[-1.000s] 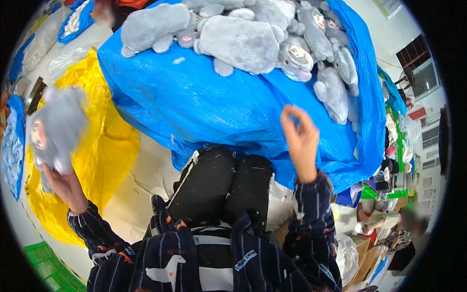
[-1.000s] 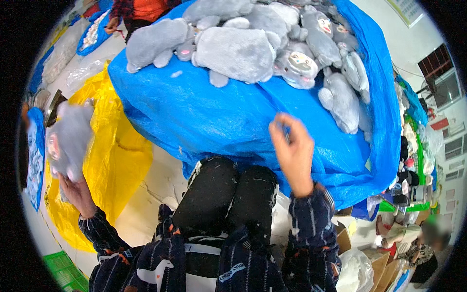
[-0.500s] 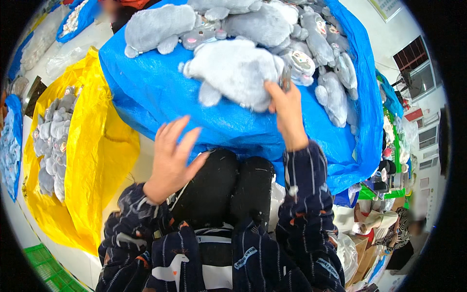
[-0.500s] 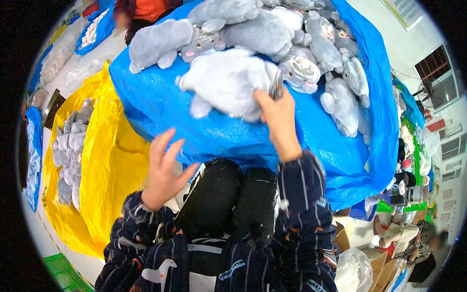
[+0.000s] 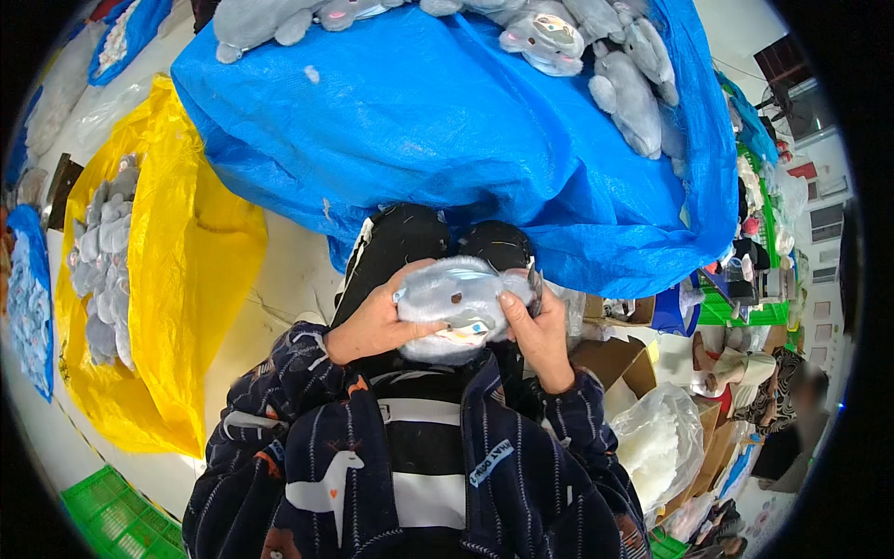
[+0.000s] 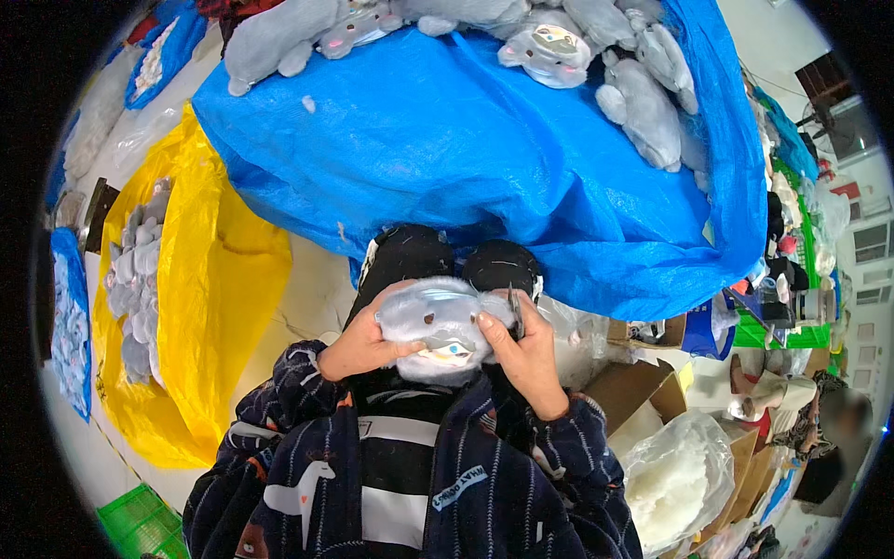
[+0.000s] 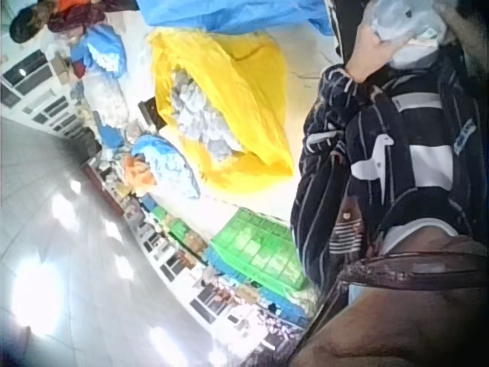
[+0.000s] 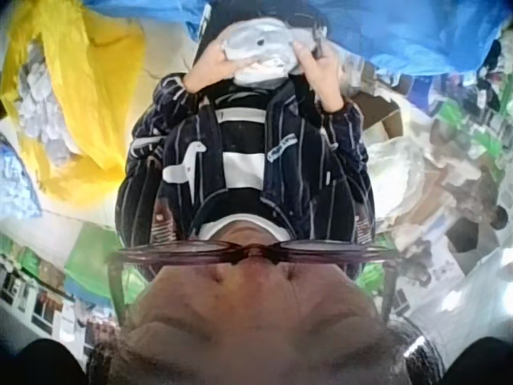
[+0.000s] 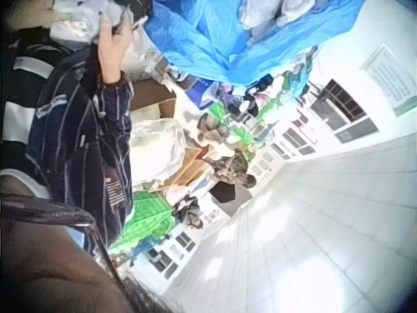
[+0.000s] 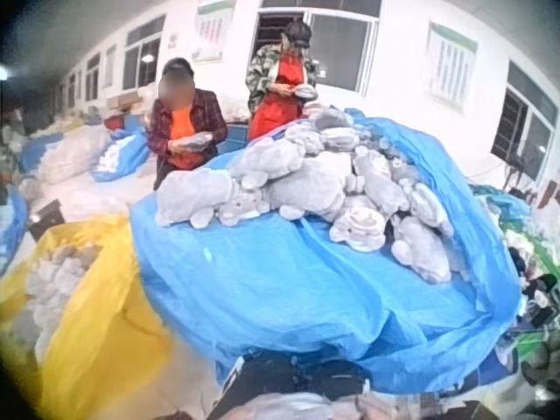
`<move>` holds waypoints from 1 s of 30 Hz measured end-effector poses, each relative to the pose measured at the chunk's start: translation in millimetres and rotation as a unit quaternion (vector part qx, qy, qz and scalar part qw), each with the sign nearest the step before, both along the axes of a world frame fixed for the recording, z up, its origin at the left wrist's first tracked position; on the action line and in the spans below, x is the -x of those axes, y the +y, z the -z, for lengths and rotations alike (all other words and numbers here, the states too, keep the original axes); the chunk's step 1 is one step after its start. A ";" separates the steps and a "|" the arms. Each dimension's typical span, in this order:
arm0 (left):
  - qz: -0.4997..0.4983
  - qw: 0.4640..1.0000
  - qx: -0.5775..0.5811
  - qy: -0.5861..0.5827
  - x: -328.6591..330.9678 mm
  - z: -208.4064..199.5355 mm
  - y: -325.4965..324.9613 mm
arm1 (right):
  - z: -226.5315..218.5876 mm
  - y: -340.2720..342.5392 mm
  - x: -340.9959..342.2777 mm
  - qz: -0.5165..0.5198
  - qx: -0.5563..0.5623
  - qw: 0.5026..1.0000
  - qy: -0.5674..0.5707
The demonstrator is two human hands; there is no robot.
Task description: The person sits on the floor and repeatedly trims loose threads and fabric on small gray stuffed toys using small scissors. They pick up each toy, snip stray fibers, and place the toy back on a blue tarp. The process is repeated for multiple toys.
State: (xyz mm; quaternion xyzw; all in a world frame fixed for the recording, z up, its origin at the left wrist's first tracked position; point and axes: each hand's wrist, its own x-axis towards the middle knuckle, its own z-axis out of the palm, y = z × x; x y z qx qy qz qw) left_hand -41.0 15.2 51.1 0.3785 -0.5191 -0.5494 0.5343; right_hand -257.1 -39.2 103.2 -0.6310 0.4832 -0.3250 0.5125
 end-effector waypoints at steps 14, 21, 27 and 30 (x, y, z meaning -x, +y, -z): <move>-0.088 0.990 -0.096 -0.051 -3.0 -4.2 0.6 | 28.2 -3.9 -4.8 0.054 -0.063 0.996 -0.042; -0.071 0.947 -0.213 0.231 2.9 9.5 -15.8 | 4.1 -22.8 2.1 -0.019 0.203 0.975 0.086; -0.070 0.955 -0.213 0.194 1.3 10.7 -20.7 | -12.5 -22.5 2.6 -0.160 0.321 0.902 0.239; -0.055 0.955 -0.221 0.191 0.9 10.0 -23.4 | -10.0 -29.6 3.6 -0.184 0.337 0.891 0.242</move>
